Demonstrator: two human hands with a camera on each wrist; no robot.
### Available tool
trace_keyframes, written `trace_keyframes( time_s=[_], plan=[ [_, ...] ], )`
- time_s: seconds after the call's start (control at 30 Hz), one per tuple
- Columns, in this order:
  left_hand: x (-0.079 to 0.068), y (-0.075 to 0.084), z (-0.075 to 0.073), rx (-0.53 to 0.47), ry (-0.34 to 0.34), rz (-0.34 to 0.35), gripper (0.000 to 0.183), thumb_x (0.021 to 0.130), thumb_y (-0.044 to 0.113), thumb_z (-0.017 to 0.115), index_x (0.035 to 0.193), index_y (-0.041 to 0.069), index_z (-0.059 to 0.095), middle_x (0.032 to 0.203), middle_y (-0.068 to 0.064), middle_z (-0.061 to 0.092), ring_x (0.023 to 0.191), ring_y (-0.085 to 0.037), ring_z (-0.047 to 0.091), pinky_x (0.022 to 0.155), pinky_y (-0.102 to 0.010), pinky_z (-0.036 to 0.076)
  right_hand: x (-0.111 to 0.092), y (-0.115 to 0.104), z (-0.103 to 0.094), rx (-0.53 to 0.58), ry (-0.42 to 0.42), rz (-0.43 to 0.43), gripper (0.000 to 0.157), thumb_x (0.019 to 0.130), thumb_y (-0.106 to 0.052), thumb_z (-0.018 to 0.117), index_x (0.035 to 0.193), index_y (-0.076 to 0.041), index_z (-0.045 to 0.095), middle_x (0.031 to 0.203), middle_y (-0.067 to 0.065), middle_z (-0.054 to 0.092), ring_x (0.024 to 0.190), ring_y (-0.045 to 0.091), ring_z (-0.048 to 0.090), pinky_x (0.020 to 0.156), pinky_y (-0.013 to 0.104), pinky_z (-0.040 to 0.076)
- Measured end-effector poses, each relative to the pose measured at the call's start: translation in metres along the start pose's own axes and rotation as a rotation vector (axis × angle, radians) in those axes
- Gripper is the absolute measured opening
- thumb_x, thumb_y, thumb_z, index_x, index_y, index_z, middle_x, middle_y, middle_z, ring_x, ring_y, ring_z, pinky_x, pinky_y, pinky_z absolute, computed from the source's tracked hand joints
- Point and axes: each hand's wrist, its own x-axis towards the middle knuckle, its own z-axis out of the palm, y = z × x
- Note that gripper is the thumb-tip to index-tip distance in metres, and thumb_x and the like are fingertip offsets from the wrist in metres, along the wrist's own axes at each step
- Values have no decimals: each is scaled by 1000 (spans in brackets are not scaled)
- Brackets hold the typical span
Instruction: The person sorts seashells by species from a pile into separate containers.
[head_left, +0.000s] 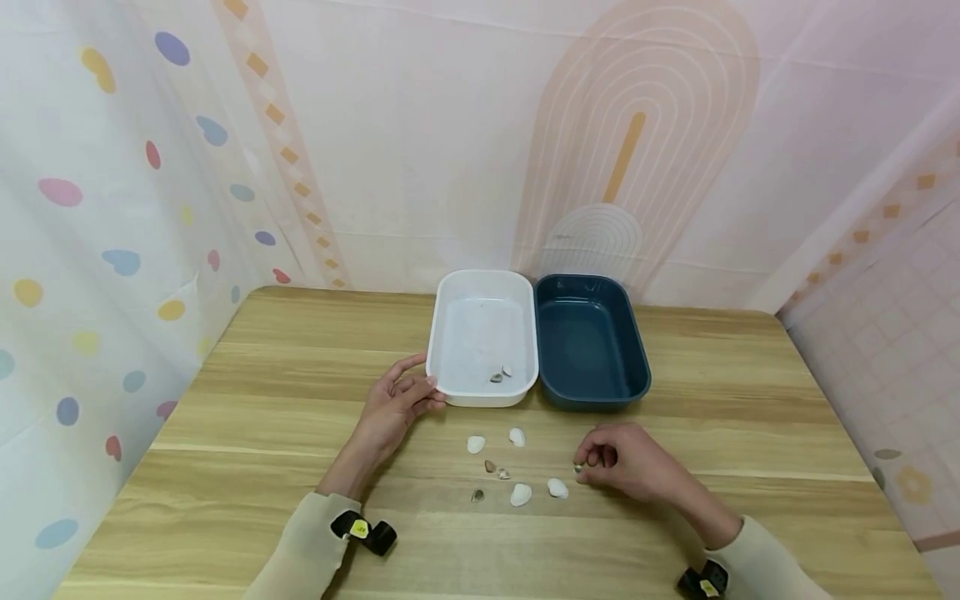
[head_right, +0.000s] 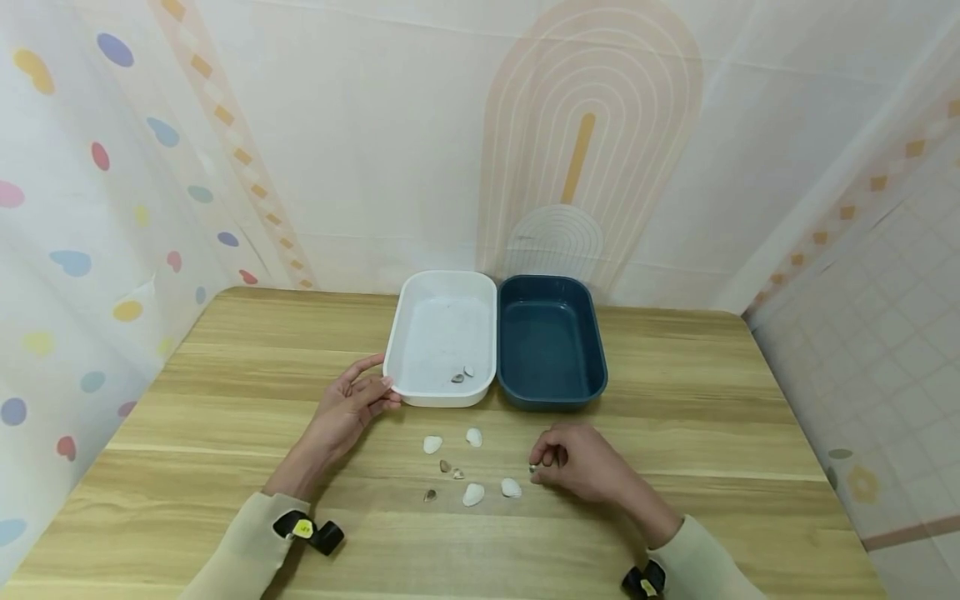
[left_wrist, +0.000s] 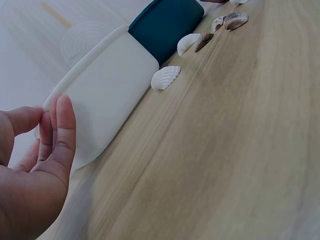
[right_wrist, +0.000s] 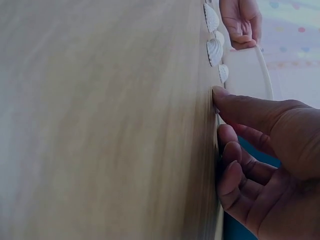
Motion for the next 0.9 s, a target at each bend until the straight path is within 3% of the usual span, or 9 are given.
trace_keyframes(
  time_s=[0.27,0.47,0.73,0.9],
  plan=[
    [0,0,0,-10,9,-1,59,102,-1,59,155,3,34,97,-5,70,80,-12,73,81,-25,66,0,0,-1,-21,-3,-33,8,89,-18,82,88,-17,74,78,-12,63,70,-1,54,61,17,52],
    [-1,-1,0,-11,8,-1,59,102,-1,59,155,3,34,98,-5,69,80,-12,72,81,-25,66,0,-1,-3,17,-10,9,8,91,-17,79,89,-16,72,74,-11,61,67,0,54,59,18,51],
    [0,-1,0,-11,0,2,60,102,0,60,155,3,34,98,-6,69,81,-13,73,82,-26,66,1,1,-3,-18,-4,-34,11,94,-8,71,103,-11,76,82,-9,69,72,-3,57,62,17,53],
    [0,-1,-1,-15,2,1,59,102,1,60,155,3,35,99,-6,69,81,-13,73,82,-26,66,1,-1,-7,-58,-17,-18,10,94,-8,72,100,-13,77,81,-11,68,73,-3,57,62,17,53]
  ],
)
